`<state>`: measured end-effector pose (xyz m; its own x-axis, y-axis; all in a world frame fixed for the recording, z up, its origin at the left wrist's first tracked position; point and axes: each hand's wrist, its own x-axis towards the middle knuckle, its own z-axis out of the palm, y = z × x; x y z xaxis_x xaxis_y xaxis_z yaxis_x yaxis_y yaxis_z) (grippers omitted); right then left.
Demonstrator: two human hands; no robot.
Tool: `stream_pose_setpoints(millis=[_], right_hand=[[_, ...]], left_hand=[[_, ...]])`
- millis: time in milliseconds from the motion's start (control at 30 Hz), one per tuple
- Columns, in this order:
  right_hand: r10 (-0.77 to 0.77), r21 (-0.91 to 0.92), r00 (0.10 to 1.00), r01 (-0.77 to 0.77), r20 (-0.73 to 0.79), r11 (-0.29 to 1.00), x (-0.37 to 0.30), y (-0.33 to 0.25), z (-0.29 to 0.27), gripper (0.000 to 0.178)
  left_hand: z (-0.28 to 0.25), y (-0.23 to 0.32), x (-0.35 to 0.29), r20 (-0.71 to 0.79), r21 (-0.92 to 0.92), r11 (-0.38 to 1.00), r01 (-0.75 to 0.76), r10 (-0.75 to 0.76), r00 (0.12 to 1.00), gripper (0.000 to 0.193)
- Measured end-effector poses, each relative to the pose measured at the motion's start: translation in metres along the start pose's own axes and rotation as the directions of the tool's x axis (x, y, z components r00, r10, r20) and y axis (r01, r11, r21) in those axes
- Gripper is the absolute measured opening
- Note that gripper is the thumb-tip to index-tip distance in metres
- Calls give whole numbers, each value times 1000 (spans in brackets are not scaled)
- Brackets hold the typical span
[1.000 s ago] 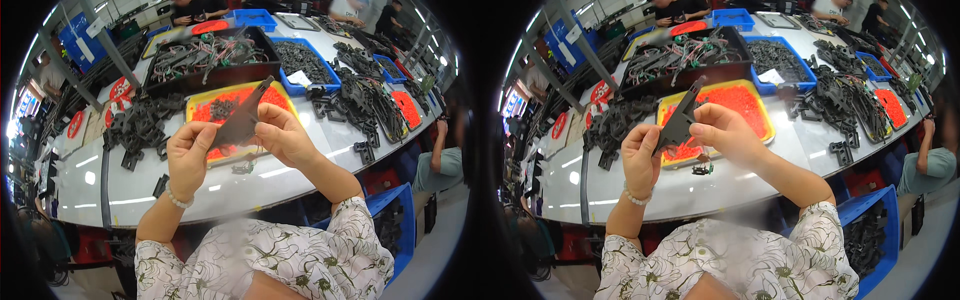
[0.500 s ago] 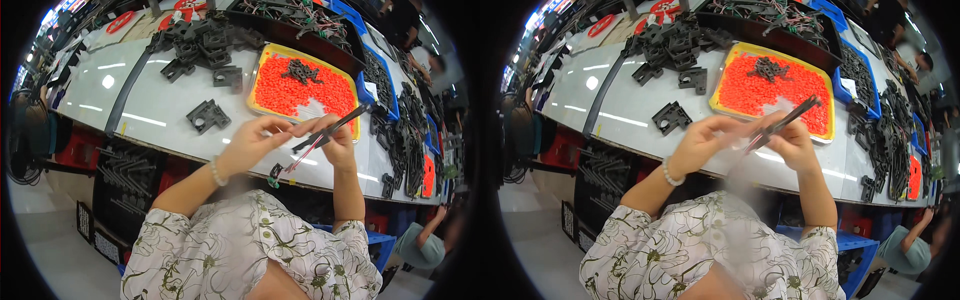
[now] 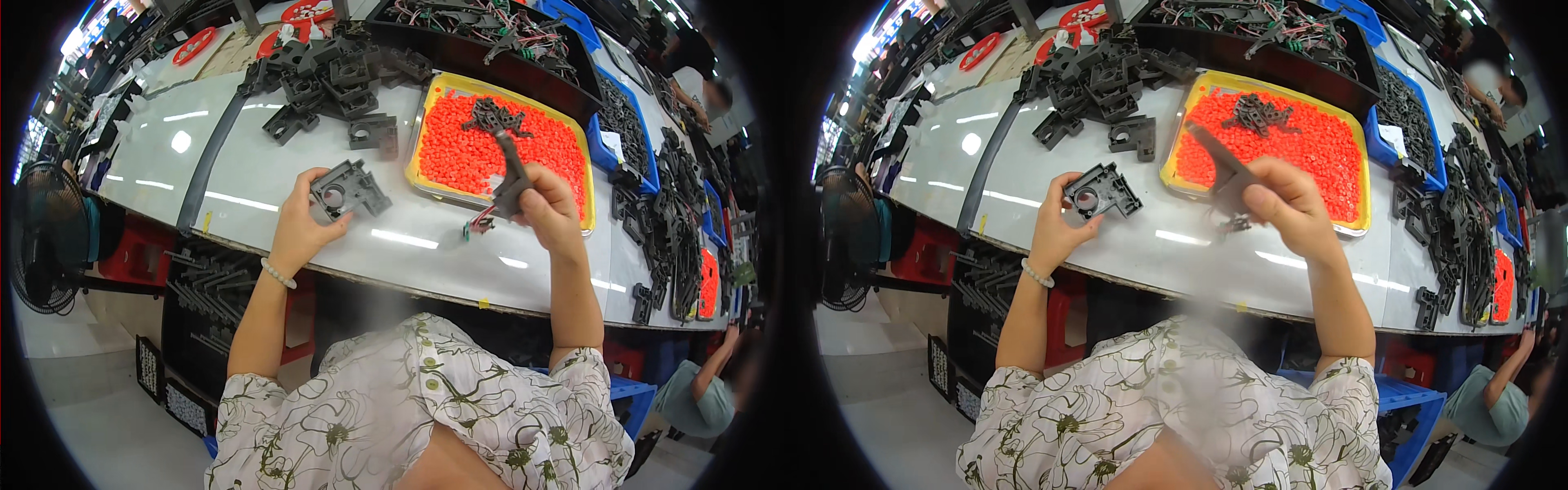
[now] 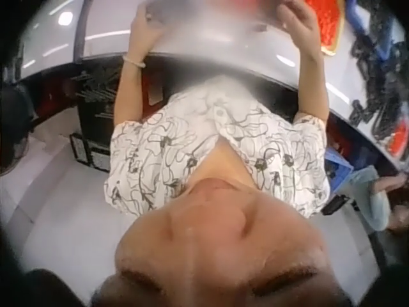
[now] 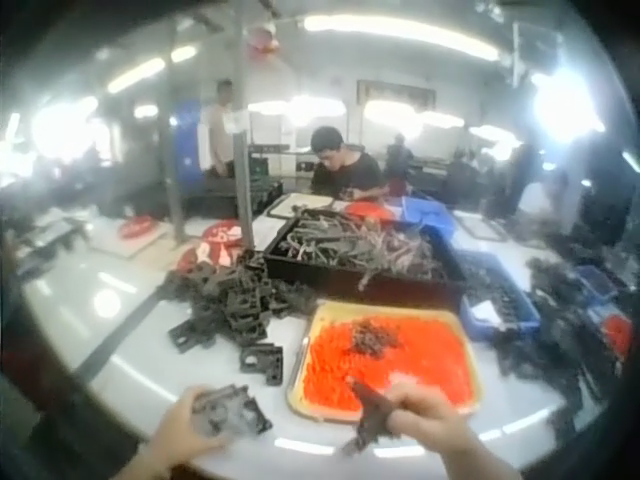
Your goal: The person assembles plastic housings by hand, inserting internal components and wiring harnesses into them.
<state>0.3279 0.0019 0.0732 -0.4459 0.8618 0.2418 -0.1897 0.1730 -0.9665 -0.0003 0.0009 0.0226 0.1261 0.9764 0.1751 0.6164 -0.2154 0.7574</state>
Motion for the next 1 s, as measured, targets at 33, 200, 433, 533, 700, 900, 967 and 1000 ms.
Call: stream_pose_setpoints(millis=[33,200,433,533,700,900,967,1000], right_hand=[[-59,-18,996,60,62,998,3,4,1,17],[-43,-85,990,54,134,995,9,25,18,17],[-37,-235,999,44,33,971,1,20,20,18],[-145,-386,989,138,11,912,-3,9,22,19],[10,-496,996,-54,-91,866,-14,-8,28,20],[-137,-708,990,80,-24,702,-12,-15,36,19],[-168,-803,986,108,10,586,-15,-14,38,17],[-164,-804,986,100,4,586,-16,-15,38,17]], left_hand=[[5,3,2,-50,-68,993,-93,89,995,64],[38,40,6,-36,-427,858,-286,300,953,69],[70,77,14,-108,-876,420,-237,308,945,76],[72,77,15,-90,-933,313,-179,277,957,80],[70,57,20,-207,-726,549,-414,399,893,88],[72,68,12,69,-768,627,-134,288,955,87],[72,70,12,96,-730,669,-140,304,948,85],[72,71,12,118,-687,710,-154,318,941,84]])
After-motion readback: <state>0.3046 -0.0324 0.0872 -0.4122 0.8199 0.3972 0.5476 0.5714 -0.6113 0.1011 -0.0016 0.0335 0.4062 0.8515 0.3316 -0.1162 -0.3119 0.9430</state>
